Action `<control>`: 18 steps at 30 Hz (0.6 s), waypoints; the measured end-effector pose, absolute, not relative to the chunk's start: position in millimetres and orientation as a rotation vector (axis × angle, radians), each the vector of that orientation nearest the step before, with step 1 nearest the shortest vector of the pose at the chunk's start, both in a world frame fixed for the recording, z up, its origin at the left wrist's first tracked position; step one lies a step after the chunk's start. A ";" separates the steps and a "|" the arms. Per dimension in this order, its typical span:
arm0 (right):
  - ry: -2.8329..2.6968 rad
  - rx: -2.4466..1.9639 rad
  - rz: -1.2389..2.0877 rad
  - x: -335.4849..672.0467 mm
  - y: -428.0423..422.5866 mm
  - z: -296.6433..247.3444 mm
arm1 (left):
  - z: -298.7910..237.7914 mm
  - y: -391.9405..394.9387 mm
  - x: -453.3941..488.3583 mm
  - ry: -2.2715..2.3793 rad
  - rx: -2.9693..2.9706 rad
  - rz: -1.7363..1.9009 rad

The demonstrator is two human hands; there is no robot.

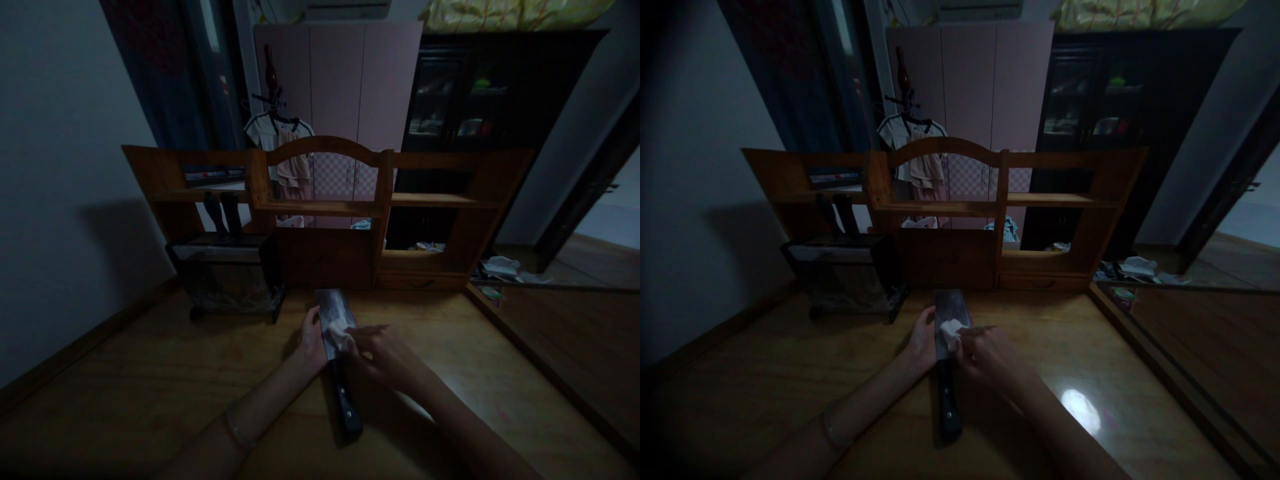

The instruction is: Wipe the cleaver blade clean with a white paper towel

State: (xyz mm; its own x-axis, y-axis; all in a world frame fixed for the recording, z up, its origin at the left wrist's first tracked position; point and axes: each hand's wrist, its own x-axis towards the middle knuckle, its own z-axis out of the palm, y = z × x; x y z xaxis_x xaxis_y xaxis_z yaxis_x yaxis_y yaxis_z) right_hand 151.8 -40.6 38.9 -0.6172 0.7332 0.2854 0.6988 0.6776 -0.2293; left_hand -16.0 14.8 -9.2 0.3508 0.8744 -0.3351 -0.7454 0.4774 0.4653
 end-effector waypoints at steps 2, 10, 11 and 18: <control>-2.498 -0.980 0.219 147.0 -42.6 36.3 | -10.6 15.8 -16.4 0.688 0.208 1.107; -2.595 -0.979 0.326 144.1 -43.9 28.8 | -9.4 15.3 -14.9 0.657 0.233 1.089; -2.607 -1.033 0.300 146.5 -43.2 29.7 | -7.8 14.5 -14.3 0.624 0.239 1.082; -2.722 -1.238 -0.028 160.0 -36.0 36.9 | -3.8 11.4 -15.0 0.530 0.295 1.042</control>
